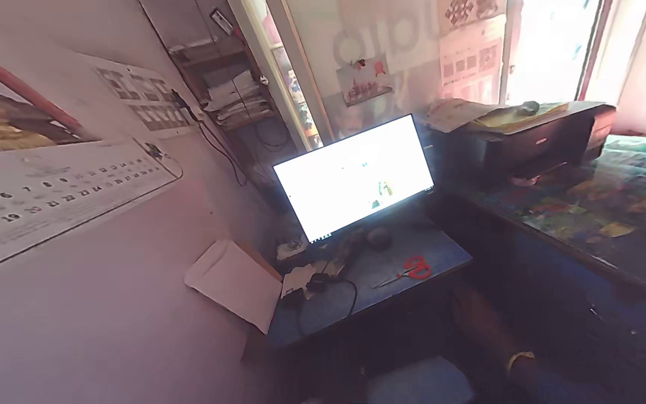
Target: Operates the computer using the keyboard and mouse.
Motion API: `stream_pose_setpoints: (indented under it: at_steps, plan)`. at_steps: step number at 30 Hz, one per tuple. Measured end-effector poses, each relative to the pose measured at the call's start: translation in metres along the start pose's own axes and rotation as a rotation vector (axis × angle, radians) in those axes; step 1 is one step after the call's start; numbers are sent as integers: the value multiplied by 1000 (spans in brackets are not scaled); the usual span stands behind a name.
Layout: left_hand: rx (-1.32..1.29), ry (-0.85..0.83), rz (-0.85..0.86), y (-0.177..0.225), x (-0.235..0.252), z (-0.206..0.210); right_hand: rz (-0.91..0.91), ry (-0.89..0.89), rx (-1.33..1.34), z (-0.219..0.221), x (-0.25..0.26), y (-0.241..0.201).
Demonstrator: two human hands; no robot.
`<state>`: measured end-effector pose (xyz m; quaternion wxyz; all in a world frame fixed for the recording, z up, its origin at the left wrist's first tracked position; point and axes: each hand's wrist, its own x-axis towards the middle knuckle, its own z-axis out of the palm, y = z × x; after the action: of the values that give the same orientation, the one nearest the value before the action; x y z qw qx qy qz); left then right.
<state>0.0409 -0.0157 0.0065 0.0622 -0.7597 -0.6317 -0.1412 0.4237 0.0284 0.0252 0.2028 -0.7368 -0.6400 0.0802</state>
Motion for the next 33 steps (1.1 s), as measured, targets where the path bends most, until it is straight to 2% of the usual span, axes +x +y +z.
stream_pose_setpoints:
  at_steps: [4, 8, 14, 20, 25, 33]
  plan:
    - [-2, -53, 323, 56, 17, 20, 47, -21, 10, -2, -7, -2]
    - [-171, -215, 354, 103, 23, 6, 18, -18, 17, 7, -1, 6]
    - [-290, -237, 299, 101, 17, 2, -14, 10, 9, 11, -10, 5]
    - [-321, -172, 369, 90, 16, 32, -42, 29, -29, 13, -4, 9]
    - [-365, -162, 397, 87, 14, 36, -37, -24, -32, 14, -4, 10]
    - [-381, -140, 396, 88, 13, 33, -42, 9, -4, 10, -9, 6]
